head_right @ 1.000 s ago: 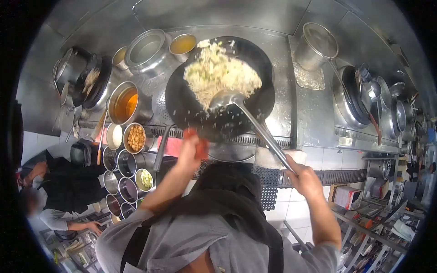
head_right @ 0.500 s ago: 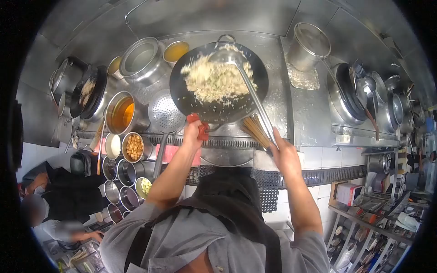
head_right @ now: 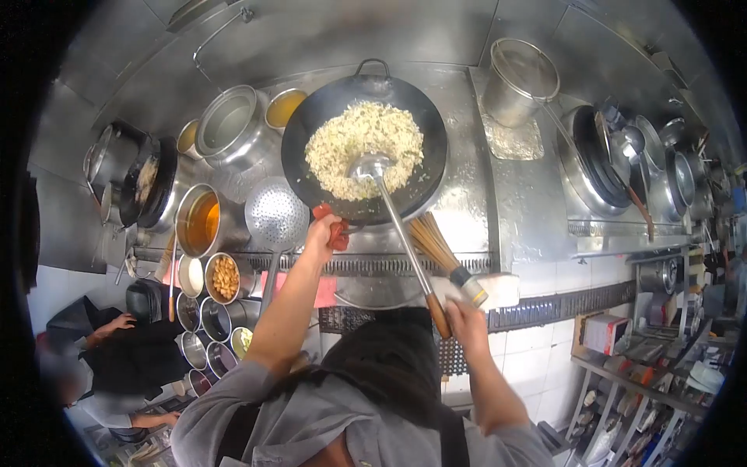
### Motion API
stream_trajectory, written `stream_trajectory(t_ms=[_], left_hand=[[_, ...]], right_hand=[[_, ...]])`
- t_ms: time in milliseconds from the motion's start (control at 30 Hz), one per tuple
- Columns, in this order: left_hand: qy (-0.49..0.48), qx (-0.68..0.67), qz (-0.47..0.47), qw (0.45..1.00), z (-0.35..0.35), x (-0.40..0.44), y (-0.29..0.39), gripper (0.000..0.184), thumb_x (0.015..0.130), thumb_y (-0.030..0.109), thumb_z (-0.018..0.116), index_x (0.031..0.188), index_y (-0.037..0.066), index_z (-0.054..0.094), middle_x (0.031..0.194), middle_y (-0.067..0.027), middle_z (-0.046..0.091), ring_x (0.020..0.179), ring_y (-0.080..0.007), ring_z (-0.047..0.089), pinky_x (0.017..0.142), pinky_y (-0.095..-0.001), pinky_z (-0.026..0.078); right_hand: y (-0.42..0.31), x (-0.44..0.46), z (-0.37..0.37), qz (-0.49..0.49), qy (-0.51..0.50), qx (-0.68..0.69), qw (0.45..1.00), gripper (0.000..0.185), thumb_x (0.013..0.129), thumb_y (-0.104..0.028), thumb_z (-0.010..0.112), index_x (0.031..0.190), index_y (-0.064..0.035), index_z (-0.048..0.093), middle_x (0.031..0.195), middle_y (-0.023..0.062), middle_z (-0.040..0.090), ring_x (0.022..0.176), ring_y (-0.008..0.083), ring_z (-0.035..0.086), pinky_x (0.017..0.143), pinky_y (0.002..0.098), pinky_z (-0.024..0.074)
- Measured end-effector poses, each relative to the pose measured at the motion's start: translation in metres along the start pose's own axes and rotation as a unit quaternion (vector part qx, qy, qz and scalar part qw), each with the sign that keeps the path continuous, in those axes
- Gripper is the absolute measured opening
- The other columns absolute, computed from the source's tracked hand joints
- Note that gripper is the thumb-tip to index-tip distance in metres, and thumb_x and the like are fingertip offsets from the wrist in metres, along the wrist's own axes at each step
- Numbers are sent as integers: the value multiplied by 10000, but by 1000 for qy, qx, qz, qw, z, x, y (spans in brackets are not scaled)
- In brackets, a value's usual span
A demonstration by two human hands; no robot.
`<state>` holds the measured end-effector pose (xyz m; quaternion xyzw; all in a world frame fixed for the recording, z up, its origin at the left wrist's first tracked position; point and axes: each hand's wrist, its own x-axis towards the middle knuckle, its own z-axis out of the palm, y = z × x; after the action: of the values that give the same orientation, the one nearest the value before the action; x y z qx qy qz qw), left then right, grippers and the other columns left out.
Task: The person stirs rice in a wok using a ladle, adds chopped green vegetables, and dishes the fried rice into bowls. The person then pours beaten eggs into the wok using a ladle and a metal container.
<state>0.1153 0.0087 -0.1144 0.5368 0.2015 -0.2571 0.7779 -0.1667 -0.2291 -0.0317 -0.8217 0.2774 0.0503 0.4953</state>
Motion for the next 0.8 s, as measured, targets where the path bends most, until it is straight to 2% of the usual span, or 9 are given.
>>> stream_trajectory(t_ms=[67, 100, 167, 200, 267, 333, 467, 533, 800], left_hand=[[19, 9, -41, 999, 7, -10, 11, 207, 799, 109, 578, 999, 57, 563, 803, -75, 598, 667, -200, 591, 528, -358, 484], [23, 1, -25, 999, 9, -10, 10, 158, 744, 72, 551, 897, 43, 579, 772, -93, 605, 597, -223, 584, 465, -355, 467], [29, 48, -31, 998, 8, -14, 12, 163, 735, 60, 528, 889, 45, 577, 771, -92, 602, 591, -220, 572, 449, -342, 453], [27, 82, -40, 995, 8, -13, 11, 171, 726, 47, 505, 882, 47, 575, 770, -91, 598, 585, -217, 561, 433, -330, 439], [36, 93, -55, 993, 8, -14, 8, 161, 705, 43, 479, 843, 45, 562, 773, -97, 593, 564, -205, 524, 407, -302, 401], [63, 105, -48, 991, 15, -21, 12, 144, 706, 63, 491, 836, 37, 545, 767, -99, 587, 544, -190, 493, 400, -287, 373], [11, 108, -58, 992, 10, -19, 13, 228, 734, 81, 473, 957, 80, 522, 820, -92, 578, 539, -185, 472, 408, -264, 362], [15, 112, -64, 992, 10, -20, 12, 186, 761, 97, 488, 906, 29, 582, 777, -94, 594, 561, -218, 521, 428, -310, 407], [62, 100, -48, 992, 19, -18, 4, 219, 715, 45, 494, 914, 134, 518, 802, -40, 553, 557, -165, 493, 369, -238, 342]], right_hand=[[117, -11, 28, 96, 18, 42, 994, 229, 892, -155, 557, 1016, 7, 661, 698, 187, 647, 669, 252, 660, 591, 378, 483], [145, -12, 46, 94, 12, 52, 994, 229, 892, -155, 557, 1016, 7, 661, 698, 187, 647, 669, 252, 660, 591, 378, 483], [187, -12, 83, 92, -38, -58, 993, 209, 848, -90, 596, 1018, 26, 636, 808, 212, 666, 803, 374, 654, 746, 426, 503], [208, 3, 101, 95, -42, -45, 994, 209, 848, -90, 596, 1018, 26, 636, 808, 212, 666, 803, 374, 654, 746, 426, 503], [260, 41, 142, 121, 51, -130, 983, 243, 801, -65, 608, 1029, 17, 635, 849, 238, 653, 865, 391, 646, 756, 444, 501], [333, 90, 190, -68, 175, -107, 976, 223, 786, -73, 634, 991, 16, 642, 871, 245, 646, 887, 423, 614, 765, 453, 500], [328, 112, 201, -19, 203, -140, 969, 210, 790, -76, 633, 979, 15, 644, 863, 241, 647, 875, 420, 616, 759, 449, 502], [325, 112, 198, 0, 199, -151, 968, 204, 792, -78, 633, 973, 15, 644, 859, 238, 648, 868, 418, 617, 756, 447, 502], [323, 112, 184, 35, 195, -144, 970, 179, 801, -85, 632, 951, 14, 647, 841, 229, 651, 842, 412, 621, 743, 440, 505]])
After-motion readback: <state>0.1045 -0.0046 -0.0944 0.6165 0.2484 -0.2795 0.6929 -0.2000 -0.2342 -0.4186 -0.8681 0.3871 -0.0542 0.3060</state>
